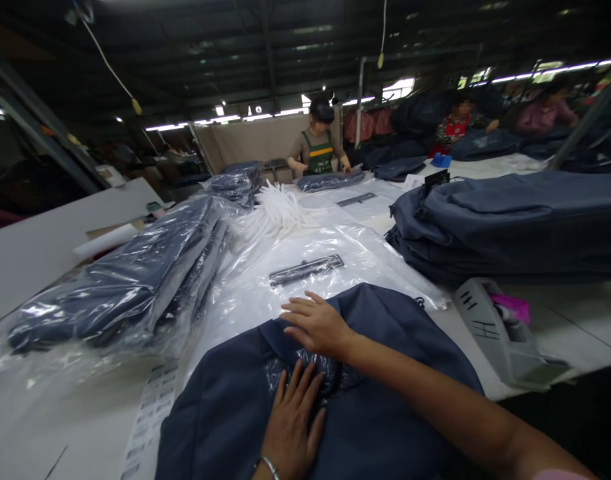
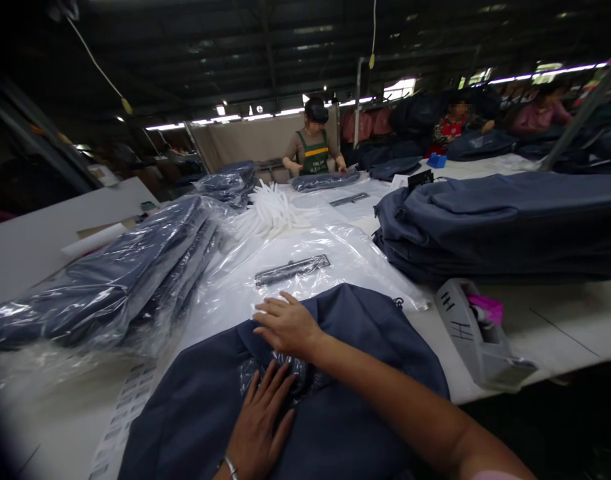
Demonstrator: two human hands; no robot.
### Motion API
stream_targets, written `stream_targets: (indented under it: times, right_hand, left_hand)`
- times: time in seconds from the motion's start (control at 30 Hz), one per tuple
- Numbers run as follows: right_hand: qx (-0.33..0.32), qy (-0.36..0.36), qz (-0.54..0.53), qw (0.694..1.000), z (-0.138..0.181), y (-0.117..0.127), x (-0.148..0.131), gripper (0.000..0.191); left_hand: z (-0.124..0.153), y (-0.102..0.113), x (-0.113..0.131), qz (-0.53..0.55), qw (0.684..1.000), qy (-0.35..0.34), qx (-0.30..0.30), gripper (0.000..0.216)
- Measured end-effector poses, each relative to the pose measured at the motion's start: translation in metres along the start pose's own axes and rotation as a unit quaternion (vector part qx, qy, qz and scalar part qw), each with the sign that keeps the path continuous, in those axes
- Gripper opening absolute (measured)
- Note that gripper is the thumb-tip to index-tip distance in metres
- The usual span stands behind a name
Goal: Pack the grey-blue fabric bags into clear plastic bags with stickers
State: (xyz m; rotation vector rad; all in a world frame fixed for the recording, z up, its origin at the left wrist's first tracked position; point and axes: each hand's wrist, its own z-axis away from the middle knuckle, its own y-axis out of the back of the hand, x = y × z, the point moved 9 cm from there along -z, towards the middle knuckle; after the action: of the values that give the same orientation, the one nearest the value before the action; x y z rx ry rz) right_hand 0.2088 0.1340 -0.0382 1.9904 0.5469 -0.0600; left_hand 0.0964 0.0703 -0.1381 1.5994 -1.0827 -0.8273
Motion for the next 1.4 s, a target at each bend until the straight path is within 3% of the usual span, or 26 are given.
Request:
stream_targets:
  times: [0.13, 0.23, 0.33, 0.4, 0.47, 0.57, 0.7, 0.8, 0.97, 1.13, 1.4]
  right_hand:
    - [-0.012, -0.098, 0.037, 0.994, 0.004, -0.047, 0.046, 0.05]
    - [-0.003, -0.1, 0.021, 0.995, 0.018, -0.062, 0.055, 0.049]
    - [0.027, -0.082, -0.006, 0.996, 0.024, -0.054, 0.049, 0.05]
    - [0.031, -0.073, -0.032, 0.996, 0.023, -0.047, 0.044, 0.048]
    - [0.03, -0.073, -0.057, 0.995, 0.022, -0.042, 0.041, 0.046]
    - [0.027, -0.09, -0.091, 0.991, 0.022, -0.038, 0.039, 0.044]
    - [0.018, -0.101, -0.122, 0.987, 0.024, -0.038, 0.038, 0.047]
    - [0.017, -0.108, -0.134, 0.985, 0.027, -0.037, 0.039, 0.048]
    - [0.027, -0.116, -0.156, 0.981, 0.029, -0.034, 0.035, 0.04]
    - [0.034, -0.127, -0.157, 0.979, 0.031, -0.033, 0.031, 0.036]
    - [0.035, -0.126, -0.148, 0.98, 0.033, -0.033, 0.032, 0.035]
  left_hand:
    - [0.003, 0.008, 0.002, 0.018, 1.0, -0.013, 0.013, 0.06]
    - [-0.002, 0.031, -0.01, 0.072, 0.996, -0.002, 0.048, 0.055]
    - [-0.024, 0.065, -0.057, 0.156, 0.979, 0.091, 0.1, 0.04]
    - [-0.051, 0.074, -0.099, 0.196, 0.963, 0.153, 0.103, 0.029]
    - [-0.086, 0.059, -0.136, 0.224, 0.957, 0.181, 0.037, 0.028]
    - [-0.136, -0.001, -0.173, 0.273, 0.939, 0.168, -0.124, 0.027]
    - [-0.172, -0.071, -0.188, 0.306, 0.917, 0.101, -0.236, 0.034]
    - [-0.178, -0.098, -0.189, 0.319, 0.902, 0.076, -0.28, 0.044]
    - [-0.173, -0.103, -0.193, 0.317, 0.902, 0.075, -0.284, 0.052]
    - [-0.18, -0.098, -0.199, 0.276, 0.928, 0.084, -0.238, 0.05]
    - [-0.205, -0.091, -0.218, 0.254, 0.941, 0.12, -0.186, 0.02]
